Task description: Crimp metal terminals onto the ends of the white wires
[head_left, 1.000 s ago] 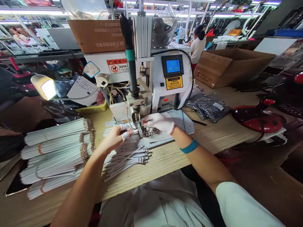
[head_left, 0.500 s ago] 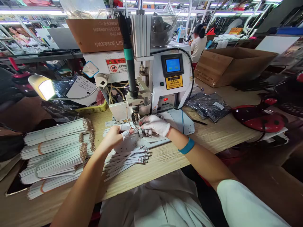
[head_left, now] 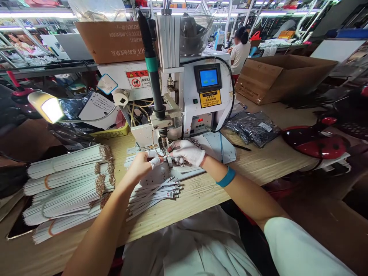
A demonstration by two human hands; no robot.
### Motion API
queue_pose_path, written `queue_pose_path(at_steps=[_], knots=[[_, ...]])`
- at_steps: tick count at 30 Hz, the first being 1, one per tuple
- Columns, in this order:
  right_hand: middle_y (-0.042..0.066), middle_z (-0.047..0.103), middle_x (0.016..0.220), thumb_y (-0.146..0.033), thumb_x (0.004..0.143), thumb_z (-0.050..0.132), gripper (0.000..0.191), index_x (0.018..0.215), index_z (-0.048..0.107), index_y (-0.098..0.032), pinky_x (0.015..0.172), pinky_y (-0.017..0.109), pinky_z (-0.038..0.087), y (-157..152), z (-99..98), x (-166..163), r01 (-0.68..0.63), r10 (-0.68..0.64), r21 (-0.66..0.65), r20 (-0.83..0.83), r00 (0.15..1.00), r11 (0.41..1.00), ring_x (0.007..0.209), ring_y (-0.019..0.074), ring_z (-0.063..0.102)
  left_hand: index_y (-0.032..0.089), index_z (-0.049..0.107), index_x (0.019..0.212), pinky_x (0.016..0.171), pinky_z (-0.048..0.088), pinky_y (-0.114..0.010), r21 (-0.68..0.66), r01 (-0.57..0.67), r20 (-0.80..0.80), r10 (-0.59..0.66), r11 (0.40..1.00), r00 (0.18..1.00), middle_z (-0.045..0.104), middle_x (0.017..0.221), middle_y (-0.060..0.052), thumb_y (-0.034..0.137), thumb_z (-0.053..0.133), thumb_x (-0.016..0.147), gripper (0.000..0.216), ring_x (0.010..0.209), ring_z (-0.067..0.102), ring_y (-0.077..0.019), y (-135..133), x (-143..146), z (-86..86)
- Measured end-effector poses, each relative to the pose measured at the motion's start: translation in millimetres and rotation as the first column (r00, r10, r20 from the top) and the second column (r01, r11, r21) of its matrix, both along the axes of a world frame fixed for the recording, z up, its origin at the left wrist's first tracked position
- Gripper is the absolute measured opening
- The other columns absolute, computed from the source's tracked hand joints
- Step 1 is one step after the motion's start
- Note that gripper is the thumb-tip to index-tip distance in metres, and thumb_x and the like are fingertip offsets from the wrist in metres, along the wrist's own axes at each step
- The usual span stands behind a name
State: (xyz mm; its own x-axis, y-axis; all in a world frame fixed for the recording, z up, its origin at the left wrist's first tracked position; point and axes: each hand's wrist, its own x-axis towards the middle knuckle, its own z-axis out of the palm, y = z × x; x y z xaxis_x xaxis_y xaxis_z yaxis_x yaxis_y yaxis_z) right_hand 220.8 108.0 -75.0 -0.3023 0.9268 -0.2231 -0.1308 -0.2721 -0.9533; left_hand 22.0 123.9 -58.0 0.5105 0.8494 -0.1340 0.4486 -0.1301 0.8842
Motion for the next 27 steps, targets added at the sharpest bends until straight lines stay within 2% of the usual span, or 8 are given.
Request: queue_pose_path(at_steps=[6, 14, 21, 25, 27], knots=[[-0.002, 0.056, 0.058, -0.012, 0.067, 0.064, 0.019, 0.083, 0.055, -0.013, 0.031, 0.013, 0.032, -0.7, 3.0, -0.7, 0.013, -0.013, -0.033, -0.001, 1.0, 0.999, 0.038, 0.0042, 0.046, 0.012, 0.064, 0.073, 0.057, 0.038, -0.022, 0.004, 0.002, -0.039, -0.002, 1.0, 0.999, 0.056, 0.059, 0.001, 0.045, 0.061, 0.067, 0.034, 0.059, 0.048, -0.0128, -1.2, 1.8, 3.9], [-0.002, 0.056, 0.059, -0.013, 0.065, 0.066, 0.022, 0.084, 0.056, -0.014, 0.031, 0.014, 0.035, 0.3, -0.4, 0.8, 0.014, -0.014, 0.0, 0.0, 1.0, 1.0, 0.04, 0.006, 0.049, 0.012, 0.063, 0.072, 0.054, 0.033, -0.021, -0.003, 0.001, -0.05, -0.001, 1.0, 0.999, 0.055, 0.06, 0.002, 0.045, 0.061, 0.067, 0.033, 0.057, 0.044, -0.0113, -0.8, 1.7, 6.1], [-0.002, 0.057, 0.06, -0.012, 0.066, 0.065, 0.022, 0.086, 0.055, -0.014, 0.031, 0.014, 0.034, 1.3, -4.1, -0.3, 0.002, -0.002, 0.008, -0.005, 1.0, 1.0, 0.04, 0.0062, 0.05, 0.011, 0.063, 0.073, 0.054, 0.031, -0.021, -0.036, 0.014, -0.041, -0.016, 0.999, 0.999, 0.054, 0.059, 0.002, 0.045, 0.061, 0.066, 0.034, 0.058, 0.042, -0.011, 1.6, 1.3, 4.3], [-0.002, 0.056, 0.062, -0.011, 0.067, 0.064, 0.021, 0.085, 0.054, -0.013, 0.03, 0.013, 0.034, -0.1, 3.7, -2.4, 0.003, -0.003, 0.01, 0.025, 1.0, 1.0, 0.04, 0.005, 0.049, 0.012, 0.063, 0.075, 0.055, 0.033, -0.021, -0.02, 0.019, -0.037, -0.019, 1.0, 0.999, 0.054, 0.061, 0.001, 0.043, 0.062, 0.067, 0.032, 0.059, 0.044, -0.0112, 2.2, 1.3, 2.3], [-0.002, 0.055, 0.062, -0.012, 0.068, 0.063, 0.019, 0.085, 0.055, -0.013, 0.031, 0.014, 0.036, -1.7, 13.6, 5.0, -0.024, 0.017, 0.058, 0.109, 0.994, 0.998, 0.04, 0.0049, 0.049, 0.012, 0.063, 0.075, 0.056, 0.035, -0.021, -0.018, 0.02, -0.017, -0.02, 1.0, 1.0, 0.056, 0.062, 0.001, 0.042, 0.062, 0.067, 0.031, 0.06, 0.046, -0.0118, 1.8, -0.5, 3.8]])
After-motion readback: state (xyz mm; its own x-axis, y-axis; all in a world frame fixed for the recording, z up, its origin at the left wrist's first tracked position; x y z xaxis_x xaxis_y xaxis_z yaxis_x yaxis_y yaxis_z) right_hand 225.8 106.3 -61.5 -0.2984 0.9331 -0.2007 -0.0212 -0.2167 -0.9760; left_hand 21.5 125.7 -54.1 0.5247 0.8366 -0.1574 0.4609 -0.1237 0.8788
